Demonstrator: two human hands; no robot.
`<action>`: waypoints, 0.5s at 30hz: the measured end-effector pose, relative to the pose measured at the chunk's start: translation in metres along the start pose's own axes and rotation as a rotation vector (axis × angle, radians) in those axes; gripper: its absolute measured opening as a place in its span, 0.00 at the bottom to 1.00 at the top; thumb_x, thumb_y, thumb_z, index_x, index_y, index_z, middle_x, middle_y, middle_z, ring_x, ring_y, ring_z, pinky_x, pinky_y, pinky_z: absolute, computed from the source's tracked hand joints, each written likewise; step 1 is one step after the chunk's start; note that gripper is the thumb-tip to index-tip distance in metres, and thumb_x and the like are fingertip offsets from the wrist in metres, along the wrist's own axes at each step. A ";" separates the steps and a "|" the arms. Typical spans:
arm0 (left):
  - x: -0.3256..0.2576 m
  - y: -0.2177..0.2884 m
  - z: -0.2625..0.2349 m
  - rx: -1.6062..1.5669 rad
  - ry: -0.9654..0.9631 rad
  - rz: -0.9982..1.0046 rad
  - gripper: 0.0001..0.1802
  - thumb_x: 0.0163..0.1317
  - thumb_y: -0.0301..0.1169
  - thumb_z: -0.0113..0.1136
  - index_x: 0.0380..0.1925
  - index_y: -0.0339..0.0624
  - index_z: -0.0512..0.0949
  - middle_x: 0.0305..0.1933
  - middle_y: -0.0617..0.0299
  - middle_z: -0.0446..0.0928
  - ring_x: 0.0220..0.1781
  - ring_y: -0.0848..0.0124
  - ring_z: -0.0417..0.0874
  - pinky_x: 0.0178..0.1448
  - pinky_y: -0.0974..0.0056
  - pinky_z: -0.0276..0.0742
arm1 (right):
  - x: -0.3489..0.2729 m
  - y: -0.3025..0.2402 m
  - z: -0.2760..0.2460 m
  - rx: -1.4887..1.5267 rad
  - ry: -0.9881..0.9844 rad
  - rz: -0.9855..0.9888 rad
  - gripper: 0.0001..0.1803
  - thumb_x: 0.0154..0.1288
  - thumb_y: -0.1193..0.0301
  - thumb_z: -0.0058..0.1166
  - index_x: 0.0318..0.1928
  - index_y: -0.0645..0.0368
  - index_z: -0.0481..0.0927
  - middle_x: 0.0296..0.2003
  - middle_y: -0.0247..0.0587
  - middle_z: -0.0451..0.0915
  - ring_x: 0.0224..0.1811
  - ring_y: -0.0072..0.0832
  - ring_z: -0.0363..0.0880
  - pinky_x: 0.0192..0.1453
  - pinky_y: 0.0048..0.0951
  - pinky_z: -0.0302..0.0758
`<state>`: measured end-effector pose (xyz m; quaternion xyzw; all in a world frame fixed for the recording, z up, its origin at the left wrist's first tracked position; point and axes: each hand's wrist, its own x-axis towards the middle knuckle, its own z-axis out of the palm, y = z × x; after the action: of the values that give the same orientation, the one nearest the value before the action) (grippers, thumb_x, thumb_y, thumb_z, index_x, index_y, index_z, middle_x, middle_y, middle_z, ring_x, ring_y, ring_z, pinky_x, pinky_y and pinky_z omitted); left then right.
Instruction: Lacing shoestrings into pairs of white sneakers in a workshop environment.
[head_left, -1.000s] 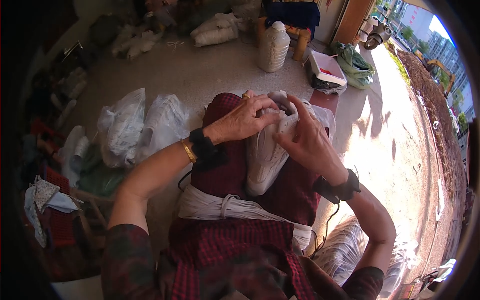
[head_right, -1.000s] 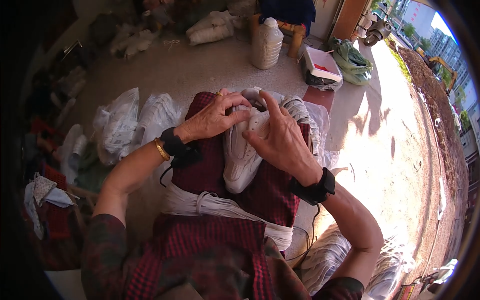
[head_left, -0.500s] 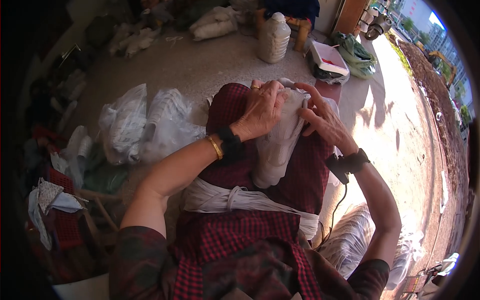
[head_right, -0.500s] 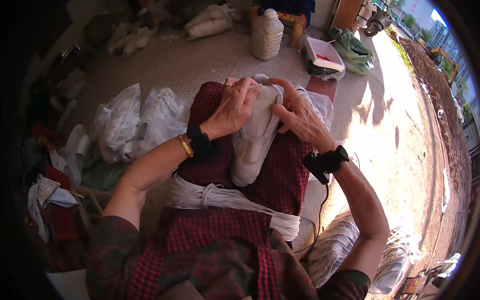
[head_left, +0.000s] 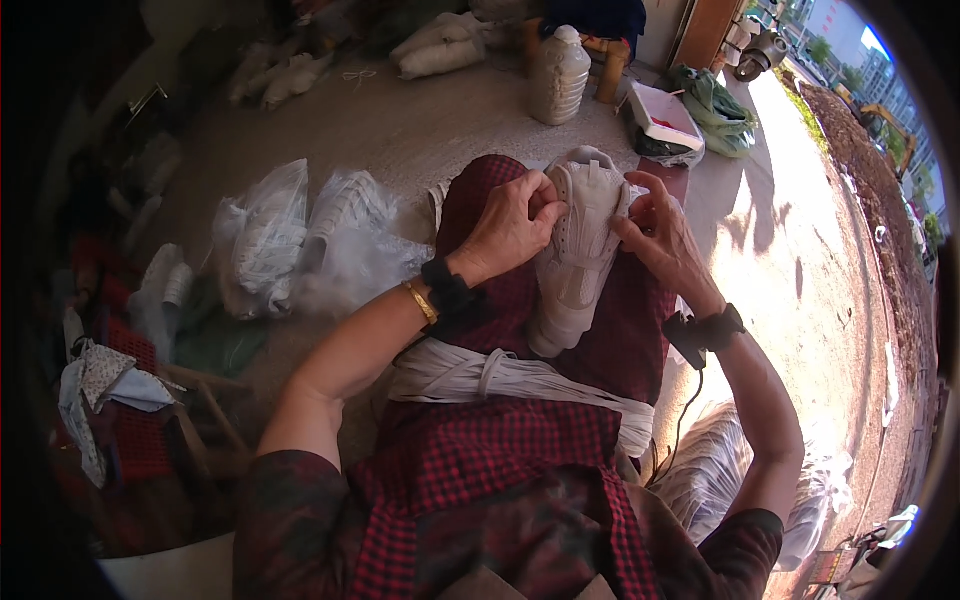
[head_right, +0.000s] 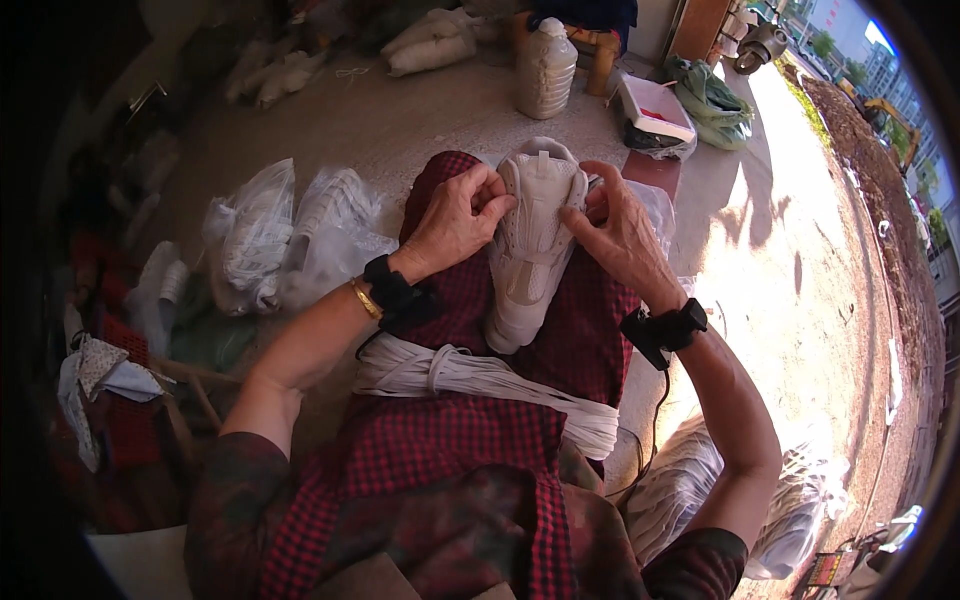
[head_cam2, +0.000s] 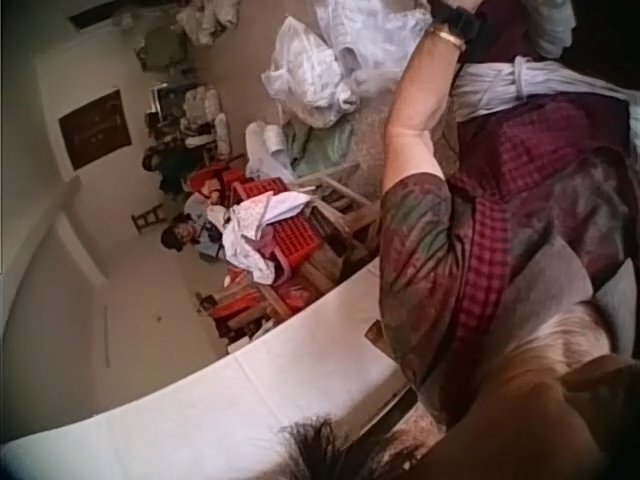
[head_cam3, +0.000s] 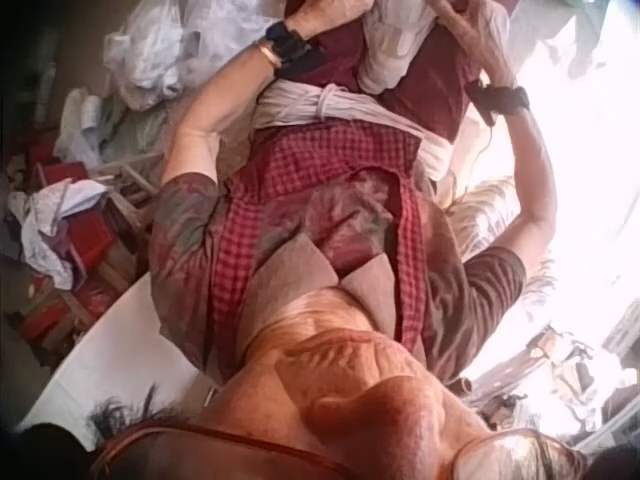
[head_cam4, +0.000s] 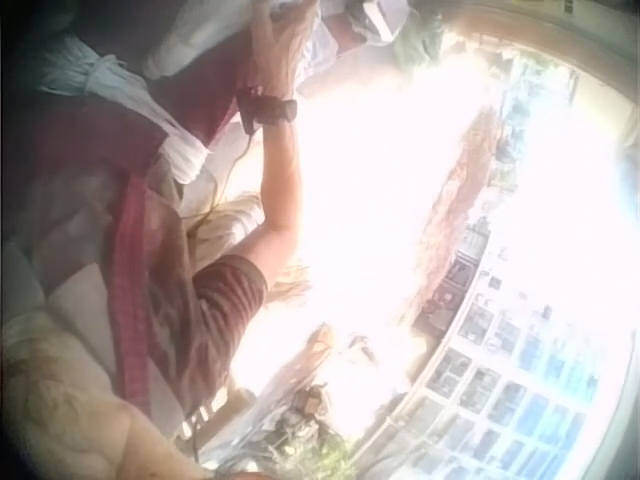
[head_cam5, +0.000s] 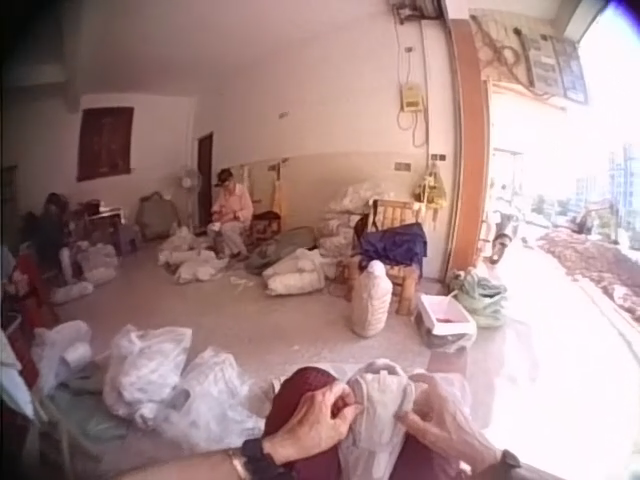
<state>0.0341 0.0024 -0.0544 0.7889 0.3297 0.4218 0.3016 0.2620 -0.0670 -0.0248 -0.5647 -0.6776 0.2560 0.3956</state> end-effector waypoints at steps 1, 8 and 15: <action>-0.002 0.002 -0.002 -0.004 -0.006 0.010 0.09 0.63 0.28 0.66 0.32 0.35 0.75 0.30 0.61 0.80 0.32 0.74 0.80 0.37 0.65 0.77 | -0.006 0.000 0.000 0.004 0.021 0.015 0.28 0.65 0.62 0.61 0.62 0.60 0.70 0.40 0.43 0.78 0.42 0.33 0.80 0.45 0.34 0.78; -0.069 0.113 -0.067 -0.318 -0.327 0.226 0.08 0.66 0.28 0.63 0.38 0.32 0.82 0.34 0.56 0.80 0.34 0.71 0.83 0.34 0.68 0.78 | -0.105 -0.025 -0.009 0.007 0.050 0.048 0.06 0.66 0.75 0.59 0.42 0.62 0.84 0.46 0.38 0.81 0.47 0.27 0.81 0.44 0.29 0.78; -0.102 0.228 -0.111 -1.468 -0.887 0.044 0.22 0.59 0.18 0.70 0.53 0.25 0.77 0.26 0.53 0.81 0.16 0.72 0.76 0.17 0.71 0.62 | -0.139 -0.018 -0.005 0.077 0.045 0.189 0.03 0.66 0.76 0.59 0.39 0.58 0.85 0.43 0.33 0.79 0.43 0.20 0.78 0.41 0.23 0.74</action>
<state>-0.0445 -0.1915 0.1217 0.4922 -0.1906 0.1865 0.8286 0.2632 -0.2061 -0.0422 -0.6161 -0.6020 0.3051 0.4062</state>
